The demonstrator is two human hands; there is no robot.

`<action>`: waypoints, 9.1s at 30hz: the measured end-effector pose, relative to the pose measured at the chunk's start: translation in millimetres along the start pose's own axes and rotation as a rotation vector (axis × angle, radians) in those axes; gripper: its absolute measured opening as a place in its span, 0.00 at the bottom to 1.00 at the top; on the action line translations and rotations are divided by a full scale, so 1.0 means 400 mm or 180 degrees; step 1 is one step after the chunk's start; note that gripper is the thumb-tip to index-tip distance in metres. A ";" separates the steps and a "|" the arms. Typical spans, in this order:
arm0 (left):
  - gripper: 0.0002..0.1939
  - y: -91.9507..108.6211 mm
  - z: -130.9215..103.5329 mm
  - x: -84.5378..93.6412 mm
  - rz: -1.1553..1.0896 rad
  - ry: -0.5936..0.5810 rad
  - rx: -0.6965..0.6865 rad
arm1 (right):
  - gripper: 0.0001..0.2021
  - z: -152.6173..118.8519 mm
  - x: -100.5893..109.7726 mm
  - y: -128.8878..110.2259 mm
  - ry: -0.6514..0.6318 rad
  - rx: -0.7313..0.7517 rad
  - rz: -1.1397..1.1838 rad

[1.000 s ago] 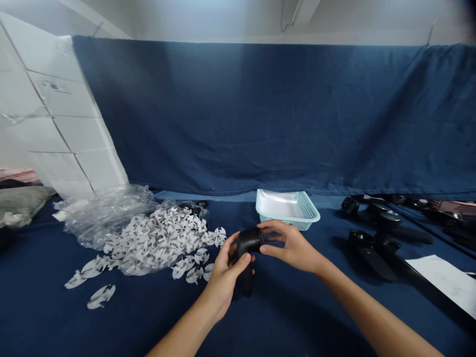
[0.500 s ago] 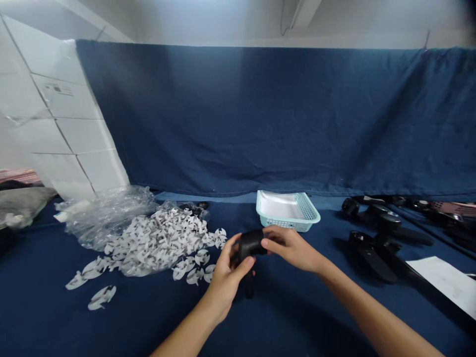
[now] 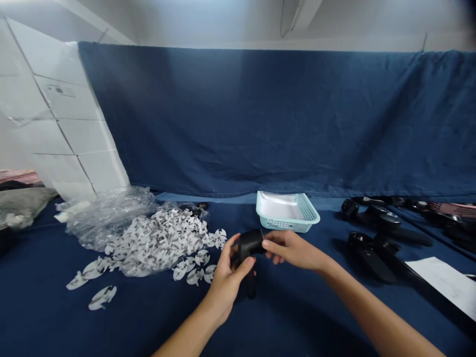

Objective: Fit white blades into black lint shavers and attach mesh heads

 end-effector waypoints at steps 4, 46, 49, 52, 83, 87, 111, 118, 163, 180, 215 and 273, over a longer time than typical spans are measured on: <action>0.38 -0.007 0.000 0.002 -0.0241 0.0035 0.0188 | 0.24 -0.002 0.005 -0.008 0.0179 0.0157 -0.0195; 0.37 -0.008 -0.052 -0.016 0.1291 -0.0266 -0.0769 | 0.19 -0.046 -0.088 0.016 0.1794 0.1124 -0.0357; 0.37 -0.007 -0.047 -0.015 0.1207 -0.0254 -0.0734 | 0.20 -0.041 -0.092 0.023 0.1871 0.0986 -0.0145; 0.37 -0.010 -0.035 -0.014 0.1048 -0.0271 -0.0566 | 0.21 -0.034 -0.103 0.041 0.1996 0.0694 0.0184; 0.50 -0.085 0.001 -0.017 0.0763 -0.0656 0.0582 | 0.20 -0.023 -0.133 0.176 0.2407 -0.1070 0.3331; 0.47 -0.087 -0.001 -0.027 0.0709 -0.0763 0.0641 | 0.20 -0.018 -0.122 0.173 0.2201 -0.0935 0.3560; 0.39 -0.097 0.004 -0.037 0.0614 -0.0903 0.0680 | 0.20 -0.008 -0.101 0.177 0.1465 -0.0714 0.3862; 0.34 -0.104 0.003 -0.035 0.1109 -0.0911 0.0324 | 0.20 -0.005 -0.100 0.177 0.1456 -0.0763 0.3853; 0.24 -0.094 -0.001 -0.034 0.1099 -0.0666 0.0803 | 0.18 -0.002 -0.124 0.186 0.1855 -0.0722 0.2750; 0.29 -0.093 -0.010 -0.036 0.1598 -0.0700 0.0500 | 0.18 -0.007 -0.118 0.165 0.1792 -0.0725 0.2963; 0.30 -0.101 -0.003 -0.037 0.1292 -0.1241 0.0607 | 0.18 -0.002 -0.111 0.164 0.1442 -0.0849 0.3504; 0.27 -0.010 0.002 0.009 -0.1429 -0.0939 0.0975 | 0.14 -0.015 -0.137 0.191 0.2106 -0.0287 0.0913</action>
Point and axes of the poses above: each hand's wrist, its own z-axis towards the middle knuckle, its own x-axis out of the back of the hand, y = z × x, the point moved 4 cm from there along z, towards the middle knuckle, and after that the axes turned 10 degrees about x, right-handed, at the moved point
